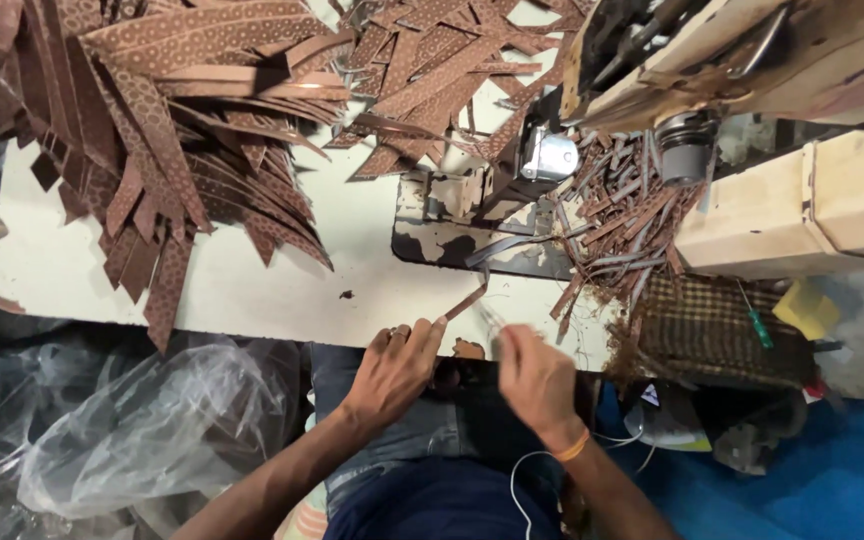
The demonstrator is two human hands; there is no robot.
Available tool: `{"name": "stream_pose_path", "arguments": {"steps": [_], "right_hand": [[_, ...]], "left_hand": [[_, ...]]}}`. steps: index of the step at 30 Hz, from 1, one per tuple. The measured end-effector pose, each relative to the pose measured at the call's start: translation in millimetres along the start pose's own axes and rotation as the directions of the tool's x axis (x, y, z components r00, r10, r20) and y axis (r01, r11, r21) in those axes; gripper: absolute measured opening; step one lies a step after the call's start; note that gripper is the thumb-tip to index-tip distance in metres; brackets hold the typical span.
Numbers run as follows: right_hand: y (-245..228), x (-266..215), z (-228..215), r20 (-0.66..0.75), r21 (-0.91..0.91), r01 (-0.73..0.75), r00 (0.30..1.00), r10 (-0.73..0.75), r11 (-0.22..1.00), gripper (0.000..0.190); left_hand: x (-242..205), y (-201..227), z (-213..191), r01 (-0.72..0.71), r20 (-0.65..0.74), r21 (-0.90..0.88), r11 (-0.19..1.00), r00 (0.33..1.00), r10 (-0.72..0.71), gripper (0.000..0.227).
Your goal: Stitching together patterned brown material components using an industrial sewing machine.
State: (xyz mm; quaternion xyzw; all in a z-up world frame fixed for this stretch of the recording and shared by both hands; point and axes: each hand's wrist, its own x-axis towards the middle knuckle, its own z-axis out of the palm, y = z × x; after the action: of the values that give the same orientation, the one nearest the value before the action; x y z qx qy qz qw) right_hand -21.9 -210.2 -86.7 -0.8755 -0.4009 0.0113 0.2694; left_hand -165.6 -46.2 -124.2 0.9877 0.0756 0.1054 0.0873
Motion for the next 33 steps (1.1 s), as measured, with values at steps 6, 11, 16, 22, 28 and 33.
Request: {"name": "stream_pose_path", "arguments": {"steps": [6,11,16,22,28,33], "right_hand": [[2,-3,7,0.011,0.014,-0.037,0.999,0.037,0.999,0.012],[27,4,6,-0.028,-0.003,-0.004,1.0,0.004,1.0,0.011],[47,18,-17,-0.16,-0.043,-0.222,0.964,0.213,0.974,0.016],[-8,44,-35,-0.229,-0.237,0.097,0.961,-0.153,0.967,0.023],[-2,75,0,-0.006,-0.071,0.403,0.914,-0.405,0.912,0.021],[-45,72,-41,-0.169,0.065,0.382,0.915,-0.367,0.922,0.033]], "left_hand": [[-1,1,0,0.013,0.046,-0.033,0.999,0.999,-0.011,0.057],[0,1,0,0.01,0.014,-0.033,0.999,1.0,-0.01,0.055],[1,0,1,0.019,0.002,-0.021,1.0,1.0,-0.019,0.054],[3,0,0,0.008,0.057,-0.032,0.999,0.998,-0.006,0.056],[1,-2,-2,0.043,-0.041,-0.099,0.994,0.998,-0.048,0.057],[3,-4,-20,0.131,0.028,-0.302,0.944,0.991,-0.129,0.064]]}}
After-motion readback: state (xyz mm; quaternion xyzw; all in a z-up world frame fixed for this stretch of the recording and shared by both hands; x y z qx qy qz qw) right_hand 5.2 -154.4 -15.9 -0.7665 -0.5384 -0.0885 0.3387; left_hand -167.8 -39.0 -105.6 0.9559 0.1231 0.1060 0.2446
